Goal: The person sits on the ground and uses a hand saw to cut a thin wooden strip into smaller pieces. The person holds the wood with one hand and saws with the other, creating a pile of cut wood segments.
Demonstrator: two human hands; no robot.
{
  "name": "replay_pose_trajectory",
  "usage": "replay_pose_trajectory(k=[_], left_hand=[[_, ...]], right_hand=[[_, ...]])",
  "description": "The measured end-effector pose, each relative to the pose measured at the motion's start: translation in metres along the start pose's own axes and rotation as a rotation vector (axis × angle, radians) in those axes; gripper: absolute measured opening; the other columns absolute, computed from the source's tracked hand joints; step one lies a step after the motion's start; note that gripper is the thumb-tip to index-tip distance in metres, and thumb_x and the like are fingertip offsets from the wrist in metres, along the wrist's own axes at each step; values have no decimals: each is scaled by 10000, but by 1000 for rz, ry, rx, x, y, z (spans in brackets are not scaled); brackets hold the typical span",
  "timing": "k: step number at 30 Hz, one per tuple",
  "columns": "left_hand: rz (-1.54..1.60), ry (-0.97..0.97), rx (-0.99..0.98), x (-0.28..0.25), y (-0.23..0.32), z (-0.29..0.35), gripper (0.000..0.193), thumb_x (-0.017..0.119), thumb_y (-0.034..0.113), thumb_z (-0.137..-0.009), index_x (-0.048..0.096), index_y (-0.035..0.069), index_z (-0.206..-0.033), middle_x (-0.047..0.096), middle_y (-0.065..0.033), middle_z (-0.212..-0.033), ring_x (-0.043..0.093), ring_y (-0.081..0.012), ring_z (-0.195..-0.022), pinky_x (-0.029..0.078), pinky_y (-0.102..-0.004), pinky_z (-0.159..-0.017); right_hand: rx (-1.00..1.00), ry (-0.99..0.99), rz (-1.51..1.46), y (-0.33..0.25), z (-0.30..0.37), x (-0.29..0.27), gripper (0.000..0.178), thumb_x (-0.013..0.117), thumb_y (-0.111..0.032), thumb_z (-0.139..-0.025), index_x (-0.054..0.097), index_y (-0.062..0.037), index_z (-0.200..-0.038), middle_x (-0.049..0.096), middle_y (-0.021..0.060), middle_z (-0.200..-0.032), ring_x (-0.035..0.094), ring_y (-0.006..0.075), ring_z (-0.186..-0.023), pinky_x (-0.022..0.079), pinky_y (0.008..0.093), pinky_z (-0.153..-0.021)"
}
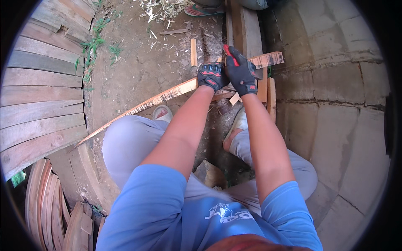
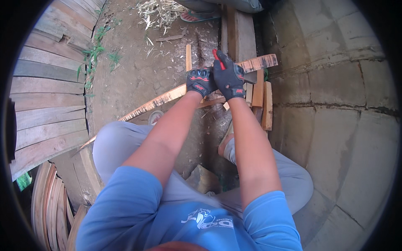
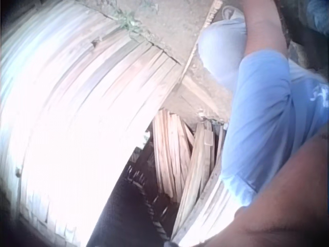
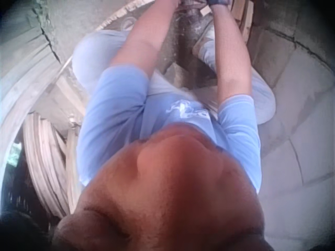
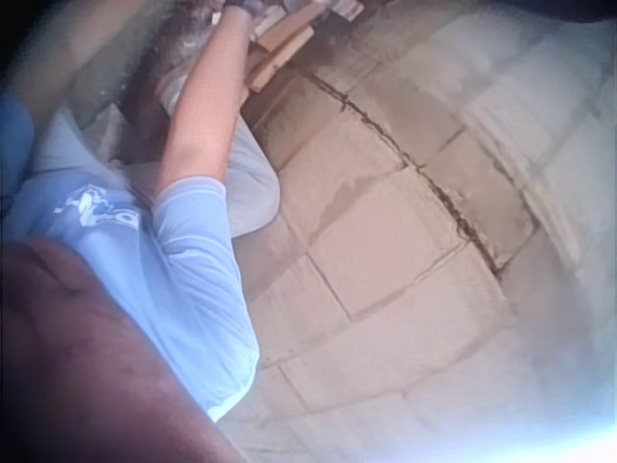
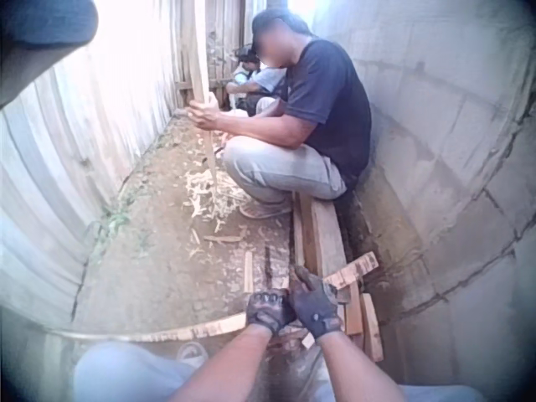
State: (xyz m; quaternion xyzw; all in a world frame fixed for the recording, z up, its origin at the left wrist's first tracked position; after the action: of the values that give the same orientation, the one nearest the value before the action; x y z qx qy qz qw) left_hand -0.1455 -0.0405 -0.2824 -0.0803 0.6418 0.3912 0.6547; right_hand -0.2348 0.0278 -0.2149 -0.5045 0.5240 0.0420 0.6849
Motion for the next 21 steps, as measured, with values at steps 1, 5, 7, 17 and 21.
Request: replay_pose_trajectory(k=[1,5,7,17,21], left_hand=[[-21,32,9,0,-3,0,379,644,465,-940,795,158,-1102,799,-137,-1074,776,-330,-1024,593,-481,-886],[-76,86,-4,6,-11,-2,410,665,488,-917,795,158,-1121,792,-154,-1137,769,-349,-1062,590,-484,-927],[-56,63,-28,6,-17,2,467,709,518,-866,797,158,-1149,788,-145,-1159,766,-338,-1080,592,-480,-944],[-39,50,-53,6,-11,1,475,745,499,-819,786,166,-1155,788,-115,-1164,761,-313,-1084,585,-481,-931],[-44,32,-53,9,-14,2,476,748,483,-822,784,160,-1171,782,-109,-1174,751,-311,-1111,580,-478,-937]], right_hand=[[5,4,7,-1,1,3,488,614,-416,-1012,719,-162,-1416,736,172,-1355,685,403,-1258,522,465,-1104],[-3,-19,-48,1,32,-23,476,594,-412,-1051,685,-186,-1460,710,178,-1401,680,405,-1264,515,477,-1099],[-7,-78,53,-1,77,-49,462,578,-395,-1073,674,-186,-1474,701,181,-1414,679,398,-1271,516,481,-1092],[139,-107,37,-45,248,-210,413,663,-152,-1042,680,-40,-1440,753,201,-1328,738,357,-1231,571,433,-1025],[108,-81,-68,-46,196,-181,375,667,-170,-1045,714,-36,-1392,774,212,-1271,769,353,-1154,576,420,-1001]])
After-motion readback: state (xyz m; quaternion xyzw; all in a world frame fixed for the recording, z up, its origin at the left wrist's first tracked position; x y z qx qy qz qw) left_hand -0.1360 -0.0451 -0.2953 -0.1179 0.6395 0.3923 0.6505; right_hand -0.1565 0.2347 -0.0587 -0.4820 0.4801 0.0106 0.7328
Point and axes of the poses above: each hand's wrist, its own z-axis away from the middle knuckle, its own x-axis out of the palm, y = z × x, the point moved 7 cm from there along -z, towards the middle knuckle
